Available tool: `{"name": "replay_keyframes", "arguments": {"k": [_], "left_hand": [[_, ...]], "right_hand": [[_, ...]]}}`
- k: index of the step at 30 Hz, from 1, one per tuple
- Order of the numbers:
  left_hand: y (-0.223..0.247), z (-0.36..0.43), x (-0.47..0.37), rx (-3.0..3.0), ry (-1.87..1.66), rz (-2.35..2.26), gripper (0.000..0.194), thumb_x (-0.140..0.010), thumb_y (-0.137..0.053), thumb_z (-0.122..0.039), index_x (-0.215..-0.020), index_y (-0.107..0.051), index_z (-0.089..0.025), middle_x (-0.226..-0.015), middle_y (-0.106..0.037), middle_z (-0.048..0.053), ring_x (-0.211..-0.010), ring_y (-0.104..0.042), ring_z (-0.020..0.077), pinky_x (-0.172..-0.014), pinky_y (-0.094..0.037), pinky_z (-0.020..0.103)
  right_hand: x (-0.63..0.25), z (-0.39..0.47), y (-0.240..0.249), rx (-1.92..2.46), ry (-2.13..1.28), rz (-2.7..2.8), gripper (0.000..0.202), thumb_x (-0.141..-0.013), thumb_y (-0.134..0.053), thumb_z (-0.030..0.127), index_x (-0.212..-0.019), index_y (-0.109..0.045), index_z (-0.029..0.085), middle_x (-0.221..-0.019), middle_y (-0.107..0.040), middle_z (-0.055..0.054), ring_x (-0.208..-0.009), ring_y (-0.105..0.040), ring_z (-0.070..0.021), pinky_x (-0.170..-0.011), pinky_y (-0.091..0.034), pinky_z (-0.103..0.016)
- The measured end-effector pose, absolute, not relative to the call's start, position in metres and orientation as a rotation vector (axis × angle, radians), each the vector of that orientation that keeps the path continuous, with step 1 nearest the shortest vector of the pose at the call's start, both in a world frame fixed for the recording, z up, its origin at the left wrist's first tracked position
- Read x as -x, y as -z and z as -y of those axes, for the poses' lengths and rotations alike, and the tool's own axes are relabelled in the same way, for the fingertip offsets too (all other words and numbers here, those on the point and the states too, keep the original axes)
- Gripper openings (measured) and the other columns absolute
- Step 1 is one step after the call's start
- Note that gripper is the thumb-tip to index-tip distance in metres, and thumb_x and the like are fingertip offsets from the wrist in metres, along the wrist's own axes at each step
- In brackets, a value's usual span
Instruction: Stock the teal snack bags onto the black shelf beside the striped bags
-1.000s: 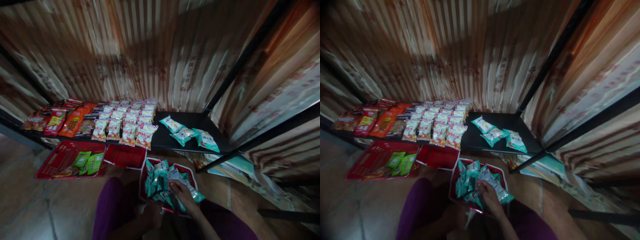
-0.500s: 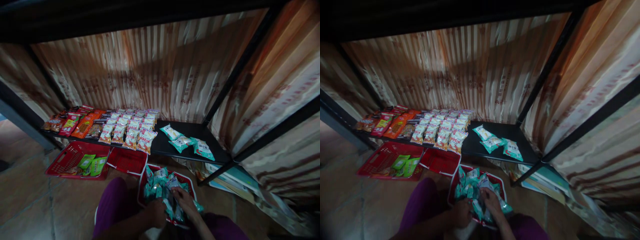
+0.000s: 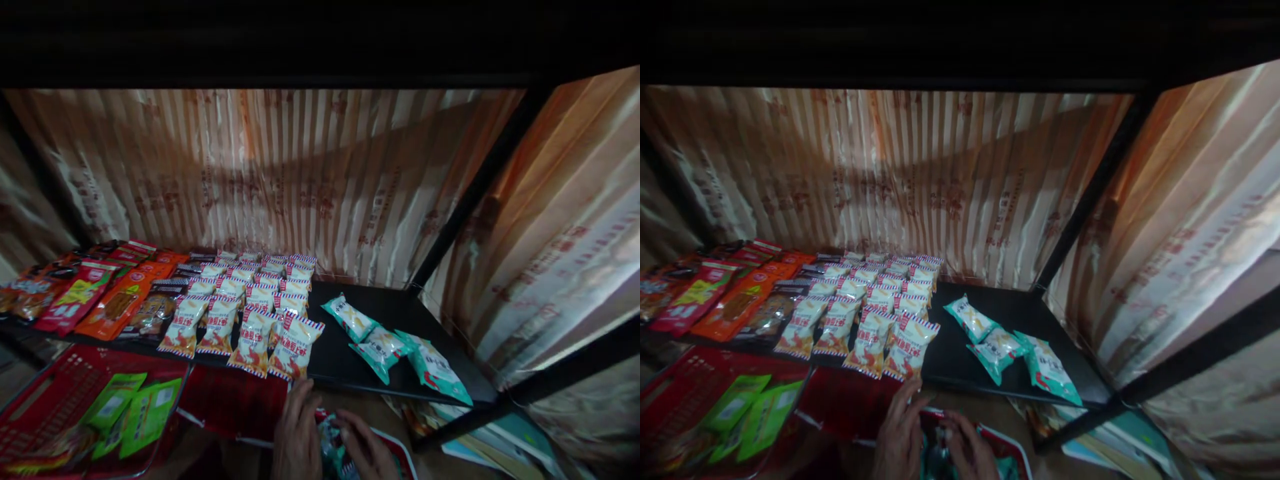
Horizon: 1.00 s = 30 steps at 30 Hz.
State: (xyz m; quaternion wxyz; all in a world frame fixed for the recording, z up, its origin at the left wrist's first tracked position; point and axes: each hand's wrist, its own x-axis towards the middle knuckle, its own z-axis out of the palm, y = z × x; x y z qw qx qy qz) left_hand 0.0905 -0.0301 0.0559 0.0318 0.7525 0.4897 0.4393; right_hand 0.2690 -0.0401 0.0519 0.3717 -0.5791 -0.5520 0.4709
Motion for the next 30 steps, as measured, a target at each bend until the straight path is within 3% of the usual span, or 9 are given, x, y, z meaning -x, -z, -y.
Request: {"name": "replay_keyframes", "arguments": {"k": [3,7,12,18,22,30], "left_hand": [[-0.063,0.007,-0.089,-2.46,-1.589,-1.508,0.043,-0.083,-0.041,-0.008,-0.122,-0.055,-0.019,-0.136,-0.05,0.012,-0.133,-0.038,0.0243,-0.096,-0.049,0.038],[-0.061,-0.011,-0.095,-2.453,-1.617,-1.697,0.054,-0.081,-0.043,-0.002,-0.131,-0.048,-0.021,-0.142,-0.043,0.01,-0.136,-0.031,0.0276,-0.098,-0.046,0.041],[-0.056,-0.025,-0.102,-2.433,-1.61,-1.714,0.055,-0.082,-0.048,-0.006,-0.134,-0.045,-0.023,-0.144,-0.041,0.01,-0.137,-0.029,0.0287,-0.104,-0.04,0.045],[-0.055,-0.043,-0.103,-2.391,-1.694,-1.773,0.044,-0.083,-0.056,-0.023,-0.127,-0.052,-0.023,-0.133,-0.053,0.009,-0.138,-0.027,0.0271,-0.11,-0.028,0.044],[-0.049,-0.053,-0.096,-2.37,-1.719,-1.811,0.046,-0.083,-0.056,-0.031,-0.128,-0.051,-0.024,-0.131,-0.055,0.009,-0.136,-0.03,0.0271,-0.109,-0.029,0.043],[-0.051,-0.057,-0.09,-2.342,-1.555,-1.868,0.056,-0.082,-0.056,-0.031,-0.136,-0.043,-0.025,-0.138,-0.049,0.009,-0.136,-0.029,0.0312,-0.106,-0.032,0.048]], "right_hand": [[-0.257,0.012,-0.084,1.441,-1.066,1.32,0.047,-0.081,-0.052,0.056,-0.117,-0.059,0.027,-0.12,-0.064,-0.01,-0.109,-0.061,-0.0276,-0.088,-0.052,-0.037],[-0.244,-0.031,-0.121,1.37,-0.92,1.292,0.049,-0.084,-0.047,0.056,-0.121,-0.054,0.025,-0.13,-0.056,-0.013,-0.11,-0.06,-0.0274,-0.087,-0.053,-0.039],[-0.245,-0.082,-0.15,1.356,-0.767,1.282,0.048,-0.083,-0.046,0.058,-0.113,-0.057,0.023,-0.128,-0.056,-0.012,-0.109,-0.06,-0.0272,-0.079,-0.056,-0.035],[-0.25,-0.144,-0.173,1.335,-0.735,1.25,0.05,-0.078,-0.054,0.058,-0.11,-0.056,0.02,-0.121,-0.059,-0.012,-0.106,-0.061,-0.0267,-0.079,-0.055,-0.036],[-0.24,-0.182,-0.179,1.318,-0.724,1.32,0.048,-0.075,-0.057,0.056,-0.106,-0.059,0.02,-0.115,-0.062,-0.012,-0.101,-0.062,-0.027,-0.074,-0.055,-0.036],[-0.22,-0.245,-0.175,1.316,-0.522,1.641,0.038,-0.079,-0.054,0.042,-0.109,-0.058,0.018,-0.108,-0.066,-0.01,-0.096,-0.064,-0.0231,-0.09,-0.049,-0.042]]}}
